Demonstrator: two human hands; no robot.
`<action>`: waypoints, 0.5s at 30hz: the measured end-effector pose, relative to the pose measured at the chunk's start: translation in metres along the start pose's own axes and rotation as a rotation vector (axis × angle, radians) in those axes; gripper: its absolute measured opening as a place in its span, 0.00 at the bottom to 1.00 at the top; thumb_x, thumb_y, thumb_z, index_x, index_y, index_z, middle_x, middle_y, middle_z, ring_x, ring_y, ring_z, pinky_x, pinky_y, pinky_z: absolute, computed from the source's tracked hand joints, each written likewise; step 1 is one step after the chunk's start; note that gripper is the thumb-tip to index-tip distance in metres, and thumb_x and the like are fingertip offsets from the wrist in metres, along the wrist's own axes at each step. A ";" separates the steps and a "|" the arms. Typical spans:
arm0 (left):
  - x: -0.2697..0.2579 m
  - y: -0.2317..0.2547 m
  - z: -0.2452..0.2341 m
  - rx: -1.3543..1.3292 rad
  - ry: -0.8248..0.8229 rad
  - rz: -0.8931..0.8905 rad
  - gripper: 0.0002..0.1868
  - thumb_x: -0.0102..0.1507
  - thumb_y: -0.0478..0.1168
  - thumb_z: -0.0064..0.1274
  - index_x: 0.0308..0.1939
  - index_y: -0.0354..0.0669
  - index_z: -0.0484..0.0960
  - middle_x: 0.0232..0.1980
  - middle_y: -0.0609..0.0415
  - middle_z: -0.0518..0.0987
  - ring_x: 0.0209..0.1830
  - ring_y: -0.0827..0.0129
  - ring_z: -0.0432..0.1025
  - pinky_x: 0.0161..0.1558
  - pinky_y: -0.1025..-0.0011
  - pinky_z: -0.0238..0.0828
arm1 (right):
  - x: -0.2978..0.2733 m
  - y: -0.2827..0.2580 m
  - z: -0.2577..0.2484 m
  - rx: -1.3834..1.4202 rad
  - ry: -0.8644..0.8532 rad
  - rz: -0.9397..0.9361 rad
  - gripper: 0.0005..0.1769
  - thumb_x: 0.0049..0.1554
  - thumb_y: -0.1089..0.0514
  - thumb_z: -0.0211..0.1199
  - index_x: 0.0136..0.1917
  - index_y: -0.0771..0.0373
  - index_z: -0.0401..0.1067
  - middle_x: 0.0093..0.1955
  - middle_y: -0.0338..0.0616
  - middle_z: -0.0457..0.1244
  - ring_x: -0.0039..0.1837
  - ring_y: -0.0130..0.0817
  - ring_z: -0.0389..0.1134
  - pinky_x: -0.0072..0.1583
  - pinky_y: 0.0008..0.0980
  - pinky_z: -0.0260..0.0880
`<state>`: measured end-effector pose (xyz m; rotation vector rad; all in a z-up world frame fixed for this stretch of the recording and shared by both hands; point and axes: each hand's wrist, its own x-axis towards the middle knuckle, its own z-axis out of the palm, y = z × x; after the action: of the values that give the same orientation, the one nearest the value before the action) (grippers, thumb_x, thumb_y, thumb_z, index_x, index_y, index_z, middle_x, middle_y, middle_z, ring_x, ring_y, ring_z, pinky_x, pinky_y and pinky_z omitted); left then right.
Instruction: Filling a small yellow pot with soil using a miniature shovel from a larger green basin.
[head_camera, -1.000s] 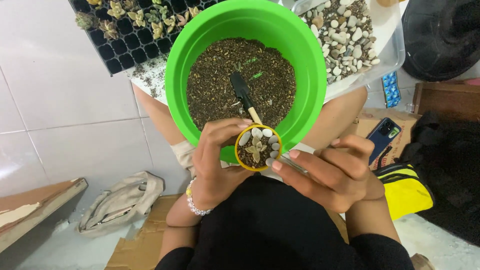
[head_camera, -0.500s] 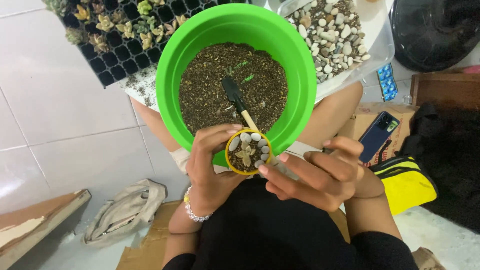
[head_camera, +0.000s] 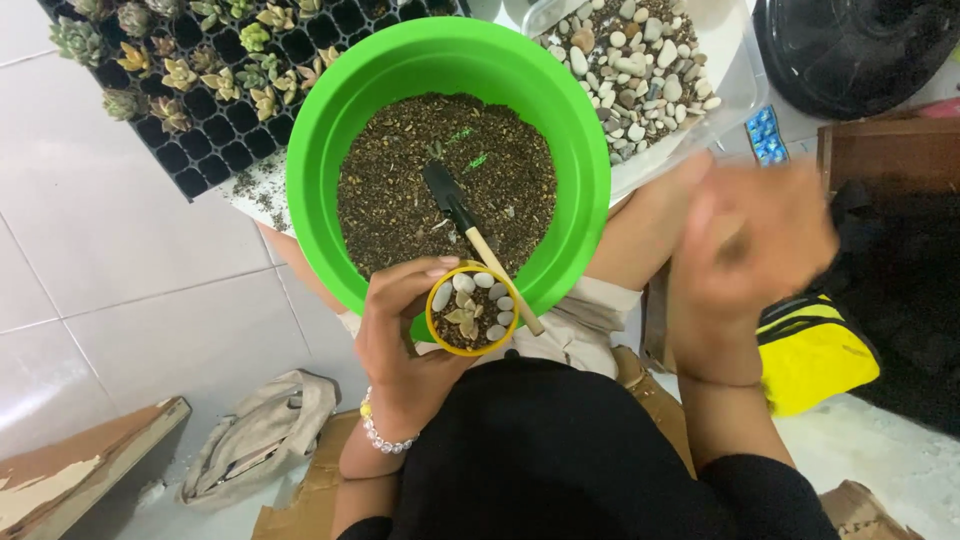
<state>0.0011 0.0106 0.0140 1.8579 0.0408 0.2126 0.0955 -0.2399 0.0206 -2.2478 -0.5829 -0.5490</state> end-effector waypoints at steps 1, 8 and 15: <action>0.000 -0.001 0.000 0.008 0.003 -0.004 0.36 0.51 0.31 0.75 0.56 0.37 0.68 0.60 0.44 0.74 0.60 0.57 0.77 0.60 0.65 0.85 | 0.010 0.011 0.000 -0.108 -0.022 0.052 0.02 0.64 0.67 0.62 0.50 0.69 0.74 0.42 0.49 0.63 0.40 0.39 0.55 0.47 0.41 0.56; -0.001 -0.002 -0.002 0.013 0.015 0.009 0.36 0.51 0.31 0.75 0.56 0.37 0.68 0.60 0.44 0.75 0.60 0.56 0.78 0.60 0.64 0.86 | 0.027 0.099 0.015 -0.674 -0.304 0.033 0.12 0.67 0.62 0.72 0.64 0.60 0.83 0.41 0.49 0.71 0.34 0.49 0.67 0.40 0.42 0.67; -0.001 -0.004 -0.003 0.032 0.021 0.019 0.37 0.51 0.33 0.76 0.56 0.37 0.68 0.60 0.44 0.75 0.59 0.58 0.78 0.60 0.66 0.85 | 0.042 0.137 0.054 -0.853 -0.341 -0.062 0.16 0.62 0.60 0.68 0.64 0.55 0.82 0.33 0.48 0.68 0.29 0.47 0.68 0.34 0.42 0.68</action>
<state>-0.0003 0.0146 0.0111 1.8885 0.0409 0.2456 0.2167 -0.2753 -0.0661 -3.1820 -0.6666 -0.5010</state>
